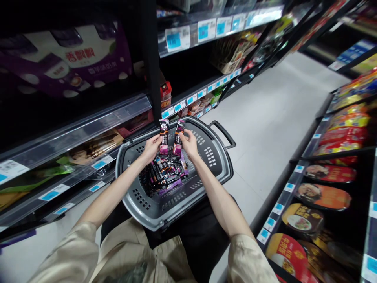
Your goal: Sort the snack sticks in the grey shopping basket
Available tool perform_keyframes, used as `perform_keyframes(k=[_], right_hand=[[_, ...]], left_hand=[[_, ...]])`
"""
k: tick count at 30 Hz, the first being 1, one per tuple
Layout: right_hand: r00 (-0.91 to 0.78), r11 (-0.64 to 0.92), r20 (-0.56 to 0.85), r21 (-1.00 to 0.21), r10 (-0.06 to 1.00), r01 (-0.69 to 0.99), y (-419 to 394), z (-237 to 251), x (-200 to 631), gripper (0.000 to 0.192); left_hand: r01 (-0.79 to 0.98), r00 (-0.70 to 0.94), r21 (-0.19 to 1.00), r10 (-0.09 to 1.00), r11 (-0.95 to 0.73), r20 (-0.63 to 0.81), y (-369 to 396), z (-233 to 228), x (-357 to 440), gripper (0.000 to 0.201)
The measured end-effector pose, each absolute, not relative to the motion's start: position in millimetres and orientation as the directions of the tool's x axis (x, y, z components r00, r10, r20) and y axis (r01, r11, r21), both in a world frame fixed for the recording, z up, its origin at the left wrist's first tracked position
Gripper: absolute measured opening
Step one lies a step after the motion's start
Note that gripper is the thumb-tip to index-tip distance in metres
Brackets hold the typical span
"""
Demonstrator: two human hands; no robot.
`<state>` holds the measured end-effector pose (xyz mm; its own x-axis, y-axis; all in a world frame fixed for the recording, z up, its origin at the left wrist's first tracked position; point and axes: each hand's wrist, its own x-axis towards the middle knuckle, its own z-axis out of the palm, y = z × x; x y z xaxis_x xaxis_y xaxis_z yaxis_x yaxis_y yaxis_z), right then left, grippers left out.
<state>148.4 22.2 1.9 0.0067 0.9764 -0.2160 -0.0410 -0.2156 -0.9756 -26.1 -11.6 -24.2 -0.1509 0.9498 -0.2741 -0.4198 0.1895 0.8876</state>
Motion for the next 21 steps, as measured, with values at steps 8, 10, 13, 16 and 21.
perform_keyframes(k=[8,10,13,16,21], right_hand=[[-0.11,-0.322,-0.312,-0.942,0.944,-0.093,12.4,-2.1,136.9,0.056],[-0.139,-0.318,-0.302,-0.942,0.943,-0.112,11.4,-0.6,137.3,0.057],[-0.145,-0.306,-0.289,-0.945,0.946,-0.118,11.5,1.3,140.4,0.056],[-0.109,-0.302,-0.29,-0.946,0.951,-0.115,12.6,2.5,143.3,0.053],[-0.066,-0.292,-0.286,-0.95,0.956,-0.112,14.5,3.6,144.6,0.058]], left_hand=[[-0.414,0.025,0.875,0.965,0.249,-0.263,-16.1,-21.3,-26.4,0.059],[-0.39,0.0,0.889,0.965,0.242,-0.263,-15.6,-22.9,-27.0,0.058],[-0.401,-0.035,0.884,0.961,0.239,-0.276,-14.2,-24.9,-28.6,0.053],[-0.421,-0.044,0.873,0.955,0.249,-0.294,-13.7,-24.8,-29.8,0.053],[-0.427,-0.032,0.864,0.95,0.267,-0.31,-15.1,-21.1,-30.2,0.053]])
